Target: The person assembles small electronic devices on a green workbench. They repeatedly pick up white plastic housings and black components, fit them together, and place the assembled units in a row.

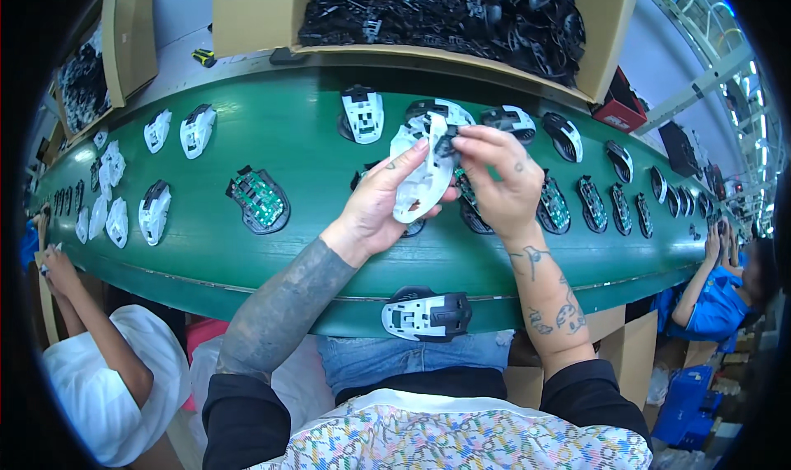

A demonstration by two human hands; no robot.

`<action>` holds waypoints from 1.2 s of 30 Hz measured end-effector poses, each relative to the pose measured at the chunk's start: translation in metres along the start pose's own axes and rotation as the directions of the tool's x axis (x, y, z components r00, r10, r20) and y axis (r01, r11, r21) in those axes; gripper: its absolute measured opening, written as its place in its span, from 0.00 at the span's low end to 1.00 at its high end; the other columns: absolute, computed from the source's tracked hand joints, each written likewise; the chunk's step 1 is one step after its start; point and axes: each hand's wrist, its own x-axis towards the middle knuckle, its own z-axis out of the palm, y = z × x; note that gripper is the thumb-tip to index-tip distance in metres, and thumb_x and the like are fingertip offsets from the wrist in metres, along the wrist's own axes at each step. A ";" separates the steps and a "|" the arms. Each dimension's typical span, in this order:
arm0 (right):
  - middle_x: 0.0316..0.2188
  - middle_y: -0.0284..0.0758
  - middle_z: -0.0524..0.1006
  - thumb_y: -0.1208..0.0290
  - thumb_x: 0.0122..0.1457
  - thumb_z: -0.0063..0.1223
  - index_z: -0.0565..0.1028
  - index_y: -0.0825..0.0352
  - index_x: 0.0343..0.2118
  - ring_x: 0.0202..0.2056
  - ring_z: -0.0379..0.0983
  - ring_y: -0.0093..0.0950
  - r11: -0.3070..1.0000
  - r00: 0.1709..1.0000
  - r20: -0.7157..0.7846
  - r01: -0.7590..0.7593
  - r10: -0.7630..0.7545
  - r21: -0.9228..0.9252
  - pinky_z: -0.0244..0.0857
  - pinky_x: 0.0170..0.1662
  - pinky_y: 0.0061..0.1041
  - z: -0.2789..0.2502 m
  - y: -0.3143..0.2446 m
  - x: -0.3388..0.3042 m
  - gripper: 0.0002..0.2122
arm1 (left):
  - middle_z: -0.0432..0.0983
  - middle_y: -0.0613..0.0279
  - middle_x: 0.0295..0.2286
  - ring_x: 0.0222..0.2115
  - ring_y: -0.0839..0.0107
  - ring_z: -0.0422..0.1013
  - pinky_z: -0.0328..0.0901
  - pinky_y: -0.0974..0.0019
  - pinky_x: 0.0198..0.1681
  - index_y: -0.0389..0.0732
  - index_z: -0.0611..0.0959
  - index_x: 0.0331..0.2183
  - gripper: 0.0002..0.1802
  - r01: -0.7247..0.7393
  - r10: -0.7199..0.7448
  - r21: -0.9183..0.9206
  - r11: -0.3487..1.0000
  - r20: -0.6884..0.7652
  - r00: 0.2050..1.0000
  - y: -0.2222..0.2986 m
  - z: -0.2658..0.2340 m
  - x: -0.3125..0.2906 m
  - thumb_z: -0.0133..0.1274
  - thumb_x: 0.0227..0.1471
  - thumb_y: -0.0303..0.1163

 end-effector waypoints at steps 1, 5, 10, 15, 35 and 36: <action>0.35 0.37 0.79 0.84 0.45 0.59 0.80 0.64 0.35 0.34 0.77 0.32 0.999 0.999 0.000 0.049 -0.049 0.022 0.72 0.36 0.23 -0.001 0.002 -0.002 0.13 | 0.78 0.59 0.29 0.26 0.72 0.77 0.69 0.77 0.19 0.44 0.75 0.42 0.19 0.031 -0.030 -0.023 0.999 0.007 1.000 -0.002 0.001 0.000 0.46 0.58 0.48; 0.37 0.37 0.79 0.84 0.42 0.58 0.80 0.62 0.36 0.35 0.77 0.32 0.990 0.982 0.129 0.142 -0.138 -0.023 0.73 0.36 0.26 -0.010 0.005 -0.005 0.15 | 0.77 0.58 0.29 0.24 0.72 0.76 0.65 0.79 0.15 0.45 0.75 0.42 0.19 0.048 -0.045 -0.084 0.995 0.036 0.998 -0.008 -0.009 0.001 0.45 0.59 0.48; 0.39 0.39 0.78 0.84 0.41 0.56 0.79 0.64 0.38 0.40 0.76 0.35 0.972 0.951 0.217 0.233 -0.219 -0.037 0.72 0.41 0.29 -0.007 0.005 -0.009 0.17 | 0.77 0.64 0.30 0.24 0.73 0.75 0.64 0.76 0.18 0.47 0.74 0.43 0.19 0.067 -0.059 -0.087 0.994 0.091 0.994 -0.013 -0.020 0.000 0.48 0.56 0.49; 0.45 0.42 0.75 0.77 0.41 0.60 0.77 0.66 0.38 0.44 0.75 0.38 0.994 0.949 0.296 0.100 -0.108 0.041 0.71 0.43 0.30 -0.010 -0.004 -0.006 0.17 | 0.75 0.65 0.33 0.28 0.77 0.73 0.67 0.75 0.24 0.44 0.71 0.45 0.24 -0.135 0.131 0.045 0.990 0.089 0.987 -0.016 -0.024 -0.002 0.57 0.51 0.46; 0.39 0.33 0.74 0.76 0.55 0.58 0.76 0.70 0.35 0.35 0.71 0.19 0.110 0.598 0.475 -0.688 0.646 0.718 0.67 0.39 0.18 0.011 -0.016 -0.029 0.06 | 0.74 0.57 0.38 0.37 0.73 0.72 0.69 0.69 0.39 0.35 0.63 0.47 0.33 -0.575 0.709 0.715 0.398 0.159 0.687 -0.023 -0.015 -0.002 0.64 0.45 0.34; 0.39 0.33 0.74 0.76 0.55 0.58 0.76 0.69 0.34 0.36 0.71 0.19 0.099 0.610 0.486 -0.680 0.626 0.726 0.67 0.39 0.18 0.011 -0.015 -0.030 0.06 | 0.74 0.56 0.39 0.38 0.73 0.72 0.69 0.69 0.40 0.35 0.63 0.47 0.34 -0.581 0.704 0.691 0.430 0.147 0.695 -0.023 -0.014 -0.002 0.65 0.45 0.34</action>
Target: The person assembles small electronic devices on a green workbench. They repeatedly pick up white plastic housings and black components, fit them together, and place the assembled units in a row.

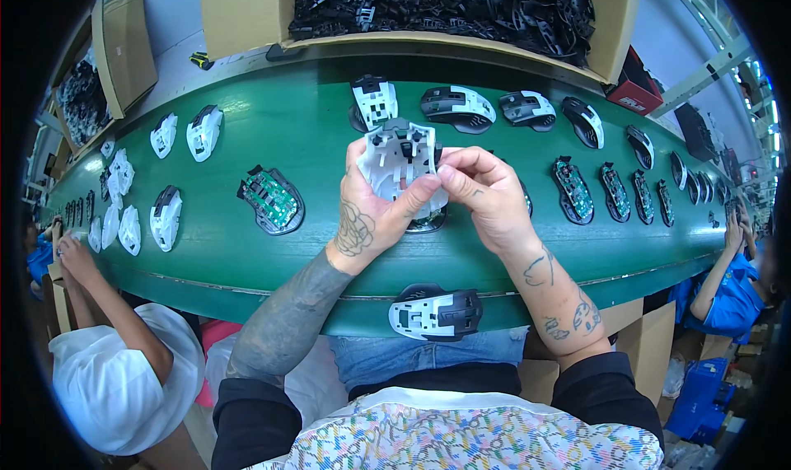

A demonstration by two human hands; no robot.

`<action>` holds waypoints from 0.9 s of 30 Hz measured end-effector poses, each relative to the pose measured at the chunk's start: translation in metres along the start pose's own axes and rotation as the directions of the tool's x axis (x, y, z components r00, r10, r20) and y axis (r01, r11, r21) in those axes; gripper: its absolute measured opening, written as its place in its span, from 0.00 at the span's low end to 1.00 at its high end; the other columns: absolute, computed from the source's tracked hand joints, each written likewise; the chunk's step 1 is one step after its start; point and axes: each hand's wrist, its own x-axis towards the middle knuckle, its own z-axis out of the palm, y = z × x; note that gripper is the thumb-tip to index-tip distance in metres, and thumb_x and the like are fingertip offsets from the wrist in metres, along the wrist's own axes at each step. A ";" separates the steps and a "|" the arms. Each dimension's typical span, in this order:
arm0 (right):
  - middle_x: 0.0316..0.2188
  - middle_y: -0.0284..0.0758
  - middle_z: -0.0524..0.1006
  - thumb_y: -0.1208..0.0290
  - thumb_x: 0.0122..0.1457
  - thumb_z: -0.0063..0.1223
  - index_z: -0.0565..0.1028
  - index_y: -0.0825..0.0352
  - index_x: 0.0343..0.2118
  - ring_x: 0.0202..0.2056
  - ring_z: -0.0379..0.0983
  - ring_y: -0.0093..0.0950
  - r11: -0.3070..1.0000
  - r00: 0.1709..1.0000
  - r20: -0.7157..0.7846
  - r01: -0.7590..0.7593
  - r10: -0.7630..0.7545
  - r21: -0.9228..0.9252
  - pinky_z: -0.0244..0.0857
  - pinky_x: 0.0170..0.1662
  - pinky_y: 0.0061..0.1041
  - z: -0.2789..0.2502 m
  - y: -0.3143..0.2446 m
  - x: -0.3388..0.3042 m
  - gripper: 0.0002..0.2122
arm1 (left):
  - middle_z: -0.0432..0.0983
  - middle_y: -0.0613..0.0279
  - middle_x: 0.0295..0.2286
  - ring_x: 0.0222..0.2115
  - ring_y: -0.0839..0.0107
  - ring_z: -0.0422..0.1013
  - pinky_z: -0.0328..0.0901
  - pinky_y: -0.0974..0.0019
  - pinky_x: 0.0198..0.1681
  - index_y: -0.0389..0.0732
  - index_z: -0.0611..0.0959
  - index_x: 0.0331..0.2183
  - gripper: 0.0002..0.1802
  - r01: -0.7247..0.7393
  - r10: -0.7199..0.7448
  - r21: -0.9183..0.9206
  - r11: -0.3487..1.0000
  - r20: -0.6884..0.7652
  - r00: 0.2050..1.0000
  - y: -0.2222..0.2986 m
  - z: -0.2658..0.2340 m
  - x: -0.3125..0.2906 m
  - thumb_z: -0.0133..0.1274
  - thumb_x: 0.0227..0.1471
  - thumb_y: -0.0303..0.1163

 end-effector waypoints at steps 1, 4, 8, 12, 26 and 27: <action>0.40 0.33 0.73 0.76 0.55 0.58 0.75 0.69 0.36 0.36 0.71 0.20 1.000 1.000 0.016 -0.015 0.015 0.012 0.67 0.39 0.18 -0.001 0.000 0.000 0.07 | 0.73 0.56 0.39 0.38 0.73 0.72 0.69 0.69 0.40 0.35 0.63 0.47 0.34 0.015 -0.015 -0.037 0.999 -0.002 1.000 0.001 0.000 0.000 0.65 0.44 0.34; 0.41 0.33 0.72 0.76 0.55 0.57 0.73 0.69 0.39 0.38 0.71 0.20 0.995 0.996 0.064 -0.072 0.068 0.063 0.68 0.40 0.20 -0.003 0.001 0.001 0.10 | 0.72 0.55 0.40 0.40 0.72 0.71 0.68 0.69 0.42 0.34 0.63 0.47 0.38 0.102 -0.091 -0.206 0.973 0.063 0.994 0.001 0.000 0.001 0.67 0.41 0.36; 0.42 0.34 0.72 0.76 0.56 0.55 0.67 0.69 0.49 0.39 0.71 0.21 0.988 0.982 0.131 -0.142 0.133 0.064 0.68 0.41 0.21 -0.002 -0.002 0.002 0.18 | 0.71 0.56 0.42 0.42 0.71 0.70 0.67 0.68 0.45 0.34 0.62 0.49 0.44 0.147 -0.142 -0.050 0.988 0.101 0.985 -0.001 -0.009 0.005 0.70 0.36 0.40; 0.42 0.34 0.72 0.76 0.56 0.56 0.69 0.68 0.51 0.38 0.71 0.21 0.993 0.992 0.109 0.067 -0.057 -0.092 0.69 0.41 0.19 -0.002 -0.004 0.004 0.18 | 0.70 0.56 0.42 0.42 0.70 0.70 0.66 0.67 0.45 0.34 0.64 0.48 0.42 0.136 -0.136 0.000 0.991 0.028 0.990 0.007 -0.006 0.010 0.70 0.36 0.38; 0.42 0.43 0.74 0.63 0.54 0.55 0.75 0.68 0.42 0.44 0.70 0.42 -0.291 0.678 0.307 0.143 -0.668 -0.946 0.65 0.48 0.35 -0.096 -0.087 0.088 0.16 | 0.72 0.54 0.40 0.41 0.66 0.73 0.69 0.62 0.45 0.35 0.66 0.48 0.30 0.422 -0.348 -0.489 0.763 0.240 0.906 0.005 -0.023 0.023 0.59 0.44 0.29; 0.46 0.42 0.72 0.59 0.54 0.55 0.72 0.68 0.47 0.47 0.68 0.41 -0.332 0.771 0.208 -0.005 -0.602 -0.943 0.63 0.50 0.36 -0.110 -0.097 0.099 0.21 | 0.72 0.54 0.40 0.41 0.66 0.73 0.70 0.62 0.45 0.35 0.66 0.48 0.30 0.415 -0.354 -0.491 0.766 0.217 0.910 0.007 -0.023 0.023 0.59 0.44 0.29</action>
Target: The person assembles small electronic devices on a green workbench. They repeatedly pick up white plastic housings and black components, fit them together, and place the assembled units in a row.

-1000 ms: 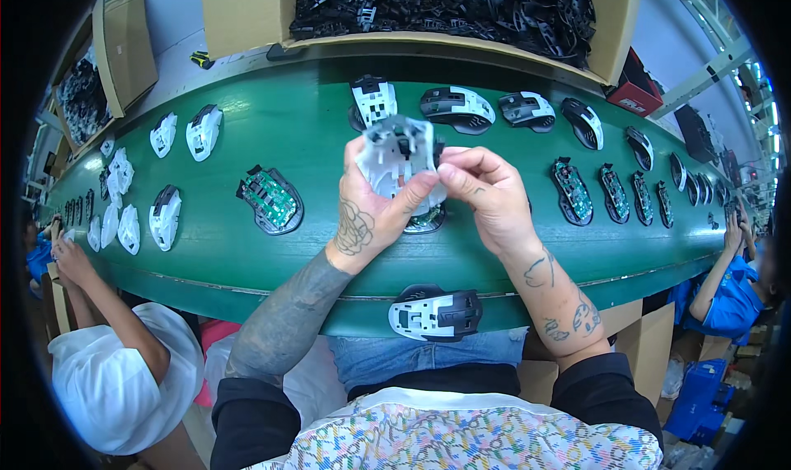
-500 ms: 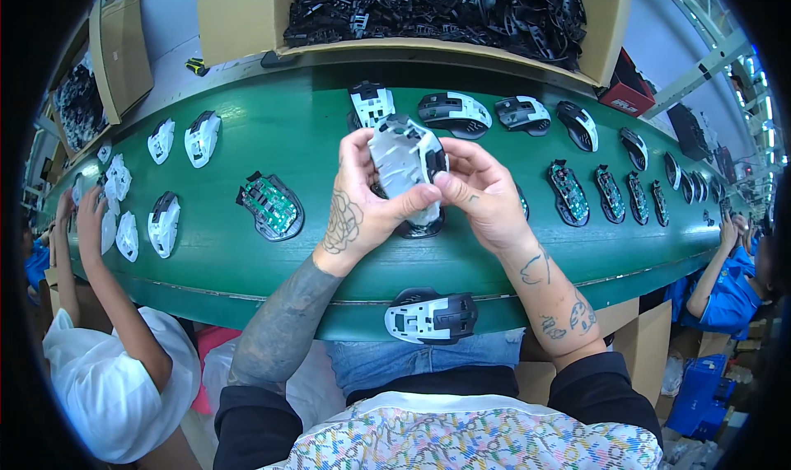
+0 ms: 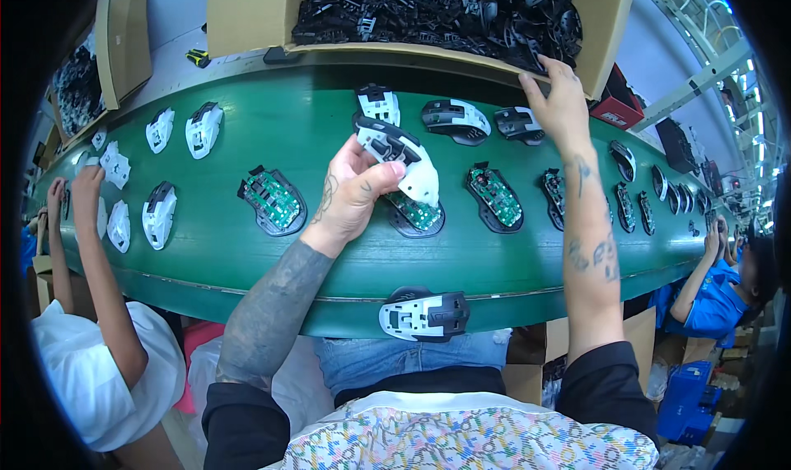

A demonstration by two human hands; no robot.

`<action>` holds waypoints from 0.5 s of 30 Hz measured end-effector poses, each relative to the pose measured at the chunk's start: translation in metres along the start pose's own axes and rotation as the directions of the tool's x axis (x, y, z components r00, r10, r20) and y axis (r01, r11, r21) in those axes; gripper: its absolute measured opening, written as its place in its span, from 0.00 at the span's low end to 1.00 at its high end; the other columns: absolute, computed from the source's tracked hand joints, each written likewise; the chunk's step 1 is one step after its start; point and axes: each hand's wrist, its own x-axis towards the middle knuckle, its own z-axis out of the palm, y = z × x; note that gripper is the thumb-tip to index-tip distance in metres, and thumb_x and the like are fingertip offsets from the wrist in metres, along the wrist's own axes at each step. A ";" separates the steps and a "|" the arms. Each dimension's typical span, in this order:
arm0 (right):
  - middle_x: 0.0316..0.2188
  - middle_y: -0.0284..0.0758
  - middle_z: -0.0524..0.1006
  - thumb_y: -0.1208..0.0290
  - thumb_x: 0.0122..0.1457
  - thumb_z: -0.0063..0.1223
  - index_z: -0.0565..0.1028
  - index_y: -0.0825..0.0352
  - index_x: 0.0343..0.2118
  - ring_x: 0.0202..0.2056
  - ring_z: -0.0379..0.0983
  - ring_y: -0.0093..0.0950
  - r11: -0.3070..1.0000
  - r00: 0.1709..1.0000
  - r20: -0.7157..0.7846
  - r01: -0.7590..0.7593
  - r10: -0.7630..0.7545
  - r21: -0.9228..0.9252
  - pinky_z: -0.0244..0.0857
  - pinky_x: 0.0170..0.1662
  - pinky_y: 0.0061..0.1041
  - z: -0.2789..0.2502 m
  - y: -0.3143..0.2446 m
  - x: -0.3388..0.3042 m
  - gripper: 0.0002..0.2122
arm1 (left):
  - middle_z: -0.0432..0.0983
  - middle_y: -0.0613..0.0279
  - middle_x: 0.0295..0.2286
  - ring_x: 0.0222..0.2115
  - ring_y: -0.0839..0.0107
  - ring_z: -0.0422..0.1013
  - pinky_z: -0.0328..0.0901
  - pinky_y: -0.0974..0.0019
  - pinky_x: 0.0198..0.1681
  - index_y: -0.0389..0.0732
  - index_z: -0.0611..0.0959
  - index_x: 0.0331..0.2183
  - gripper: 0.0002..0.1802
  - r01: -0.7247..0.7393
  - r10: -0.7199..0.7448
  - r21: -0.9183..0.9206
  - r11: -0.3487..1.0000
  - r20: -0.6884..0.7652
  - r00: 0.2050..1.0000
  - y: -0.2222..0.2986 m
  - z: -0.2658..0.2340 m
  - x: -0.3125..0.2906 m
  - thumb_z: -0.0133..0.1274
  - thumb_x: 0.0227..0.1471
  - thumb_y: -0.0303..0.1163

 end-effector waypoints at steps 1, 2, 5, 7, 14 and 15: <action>0.48 0.41 0.71 0.56 0.53 0.55 0.71 0.67 0.49 0.48 0.67 0.41 0.991 0.982 0.181 -0.033 0.055 -0.126 0.63 0.51 0.36 0.000 0.012 0.011 0.25 | 0.72 0.54 0.40 0.41 0.66 0.73 0.70 0.62 0.45 0.35 0.66 0.48 0.29 -0.006 0.006 -0.005 1.000 -0.018 1.000 0.000 0.001 0.000 0.59 0.44 0.29; 0.47 0.41 0.72 0.55 0.53 0.55 0.72 0.67 0.49 0.48 0.68 0.42 0.985 0.966 0.254 0.003 0.042 -0.174 0.63 0.51 0.36 0.001 0.022 0.014 0.24 | 0.72 0.54 0.40 0.41 0.66 0.73 0.69 0.63 0.45 0.37 0.66 0.48 0.29 -0.004 0.003 -0.006 1.000 -0.039 0.999 -0.003 -0.001 0.002 0.58 0.46 0.32; 0.44 0.41 0.73 0.58 0.53 0.55 0.74 0.66 0.46 0.46 0.69 0.41 0.969 0.945 0.325 0.094 -0.015 -0.229 0.63 0.51 0.36 -0.002 0.034 0.021 0.21 | 0.72 0.56 0.40 0.40 0.66 0.73 0.68 0.63 0.46 0.39 0.66 0.48 0.27 0.014 -0.018 -0.047 0.999 -0.085 0.996 -0.005 -0.006 0.005 0.57 0.48 0.35; 0.42 0.41 0.75 0.60 0.53 0.55 0.75 0.65 0.44 0.45 0.70 0.40 0.977 0.945 0.323 0.114 -0.050 -0.182 0.63 0.50 0.36 -0.007 0.033 0.025 0.18 | 0.73 0.57 0.40 0.40 0.66 0.73 0.66 0.63 0.46 0.41 0.66 0.47 0.25 0.026 -0.034 -0.079 0.996 -0.094 0.995 -0.003 -0.005 0.006 0.55 0.50 0.38; 0.33 0.36 0.78 0.72 0.58 0.51 0.76 0.68 0.39 0.29 0.73 0.22 0.743 0.950 0.286 -0.279 0.123 0.609 0.67 0.36 0.20 -0.048 -0.032 -0.012 0.08 | 0.76 0.59 0.37 0.35 0.69 0.75 0.68 0.66 0.42 0.41 0.70 0.45 0.22 0.067 -0.072 -0.047 0.997 -0.122 0.990 -0.002 -0.002 0.006 0.54 0.50 0.41; 0.33 0.35 0.79 0.73 0.59 0.50 0.75 0.69 0.38 0.27 0.71 0.18 0.410 0.927 0.368 -0.366 0.077 0.836 0.66 0.34 0.16 -0.046 -0.050 -0.024 0.07 | 0.76 0.59 0.36 0.35 0.69 0.75 0.68 0.67 0.41 0.40 0.70 0.45 0.23 0.075 -0.079 -0.042 0.996 -0.129 0.988 -0.003 -0.004 0.005 0.54 0.51 0.41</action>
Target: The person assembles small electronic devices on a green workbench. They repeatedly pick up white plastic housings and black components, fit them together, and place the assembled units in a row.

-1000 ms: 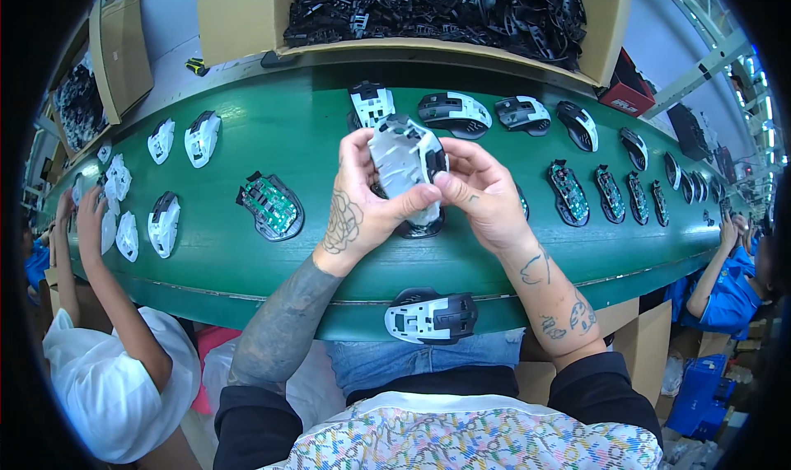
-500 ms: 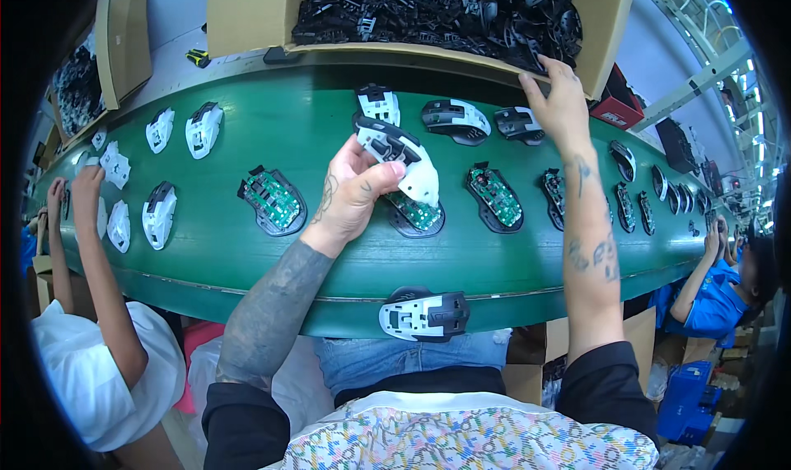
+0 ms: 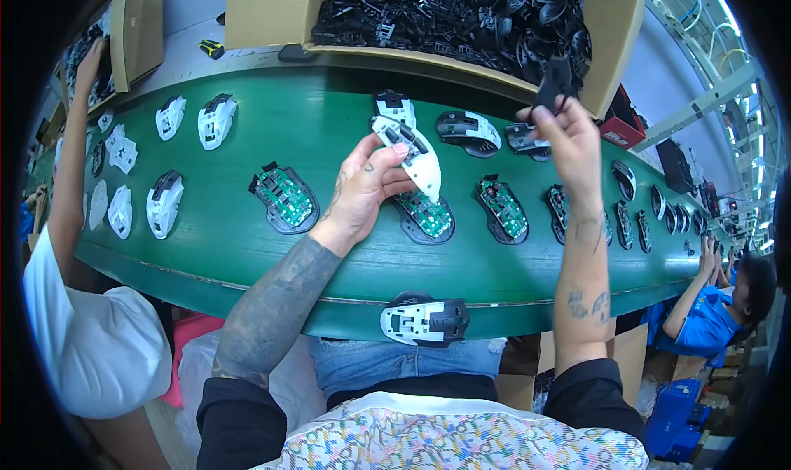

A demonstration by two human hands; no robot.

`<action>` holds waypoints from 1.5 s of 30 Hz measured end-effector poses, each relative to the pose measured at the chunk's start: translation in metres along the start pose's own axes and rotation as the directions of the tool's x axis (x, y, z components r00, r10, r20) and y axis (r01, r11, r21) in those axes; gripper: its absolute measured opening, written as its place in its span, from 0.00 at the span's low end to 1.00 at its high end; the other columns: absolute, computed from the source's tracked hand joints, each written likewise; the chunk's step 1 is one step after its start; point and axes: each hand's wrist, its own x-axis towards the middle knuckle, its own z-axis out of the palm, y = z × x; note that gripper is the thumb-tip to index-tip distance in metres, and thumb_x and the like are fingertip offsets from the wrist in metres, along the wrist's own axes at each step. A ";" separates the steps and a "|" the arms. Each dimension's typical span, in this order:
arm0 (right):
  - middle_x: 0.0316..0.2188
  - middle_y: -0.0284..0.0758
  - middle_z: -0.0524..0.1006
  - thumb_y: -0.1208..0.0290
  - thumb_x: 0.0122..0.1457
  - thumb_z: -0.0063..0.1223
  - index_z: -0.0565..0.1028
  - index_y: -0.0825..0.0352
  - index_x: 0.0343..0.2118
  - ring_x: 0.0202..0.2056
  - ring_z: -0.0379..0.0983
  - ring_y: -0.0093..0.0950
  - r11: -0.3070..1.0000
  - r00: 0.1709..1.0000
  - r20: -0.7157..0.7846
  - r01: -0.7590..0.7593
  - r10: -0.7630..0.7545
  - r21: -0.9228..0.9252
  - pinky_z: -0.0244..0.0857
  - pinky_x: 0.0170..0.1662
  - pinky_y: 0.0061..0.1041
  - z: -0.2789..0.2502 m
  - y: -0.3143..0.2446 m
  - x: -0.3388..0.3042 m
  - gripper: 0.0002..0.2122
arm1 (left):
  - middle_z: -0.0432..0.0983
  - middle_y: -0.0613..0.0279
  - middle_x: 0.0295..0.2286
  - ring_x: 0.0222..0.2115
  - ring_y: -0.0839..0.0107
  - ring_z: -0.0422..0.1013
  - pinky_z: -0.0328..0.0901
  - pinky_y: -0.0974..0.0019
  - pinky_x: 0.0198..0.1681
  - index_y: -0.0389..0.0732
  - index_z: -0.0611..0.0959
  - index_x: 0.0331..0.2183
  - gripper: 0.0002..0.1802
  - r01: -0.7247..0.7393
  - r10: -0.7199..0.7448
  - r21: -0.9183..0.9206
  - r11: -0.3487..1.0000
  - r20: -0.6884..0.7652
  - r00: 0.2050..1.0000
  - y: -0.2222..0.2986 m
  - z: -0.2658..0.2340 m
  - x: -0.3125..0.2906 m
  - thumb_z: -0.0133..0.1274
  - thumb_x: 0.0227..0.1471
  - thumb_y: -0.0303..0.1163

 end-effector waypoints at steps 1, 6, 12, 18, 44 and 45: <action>0.32 0.34 0.78 0.74 0.60 0.50 0.74 0.69 0.38 0.27 0.70 0.17 0.980 0.992 0.088 -0.108 0.094 0.165 0.66 0.33 0.16 0.021 -0.005 -0.014 0.07 | 0.76 0.59 0.36 0.35 0.70 0.75 0.69 0.68 0.40 0.40 0.70 0.45 0.24 0.010 -0.010 0.005 1.000 -0.011 1.000 0.000 -0.003 -0.002 0.54 0.51 0.42; 0.29 0.30 0.75 0.77 0.57 0.53 0.73 0.69 0.37 0.28 0.71 0.17 0.748 0.890 0.429 -0.391 0.157 0.536 0.67 0.32 0.17 0.063 0.012 -0.057 0.05 | 0.76 0.60 0.36 0.35 0.73 0.75 0.71 0.71 0.34 0.38 0.70 0.48 0.28 0.001 0.000 0.134 0.991 -0.007 1.000 -0.003 0.004 -0.004 0.56 0.50 0.45; 0.30 0.30 0.76 0.80 0.53 0.58 0.74 0.69 0.36 0.28 0.72 0.17 0.726 0.901 0.391 -0.396 0.190 0.561 0.68 0.32 0.16 0.073 0.027 -0.062 0.08 | 0.76 0.61 0.35 0.35 0.75 0.74 0.72 0.72 0.31 0.35 0.69 0.51 0.32 -0.003 0.003 0.272 0.962 -0.001 1.000 0.003 0.009 -0.007 0.59 0.49 0.43; 0.28 0.29 0.76 0.76 0.54 0.58 0.75 0.67 0.35 0.27 0.72 0.18 0.593 0.881 0.409 -0.465 0.236 0.658 0.67 0.31 0.17 0.076 0.034 -0.065 0.06 | 0.76 0.58 0.35 0.35 0.73 0.74 0.72 0.72 0.31 0.33 0.68 0.52 0.34 -0.068 0.069 0.315 0.947 0.008 0.998 -0.001 0.012 -0.007 0.59 0.50 0.42; 0.27 0.26 0.74 0.72 0.56 0.57 0.76 0.63 0.35 0.25 0.65 0.14 0.339 0.841 0.444 -0.534 0.308 0.775 0.55 0.23 0.13 0.089 0.035 -0.071 0.05 | 0.70 0.57 0.42 0.39 0.71 0.73 0.70 0.71 0.36 0.37 0.63 0.55 0.34 -0.178 0.186 0.297 0.938 0.000 0.983 -0.002 0.017 -0.012 0.59 0.51 0.35; 0.27 0.26 0.74 0.72 0.56 0.57 0.76 0.63 0.36 0.25 0.65 0.14 0.342 0.845 0.434 -0.526 0.312 0.779 0.56 0.23 0.13 0.090 0.033 -0.071 0.06 | 0.69 0.57 0.43 0.42 0.70 0.71 0.70 0.69 0.39 0.36 0.61 0.56 0.35 -0.167 0.172 0.295 0.941 0.010 0.985 -0.002 0.017 -0.012 0.58 0.51 0.36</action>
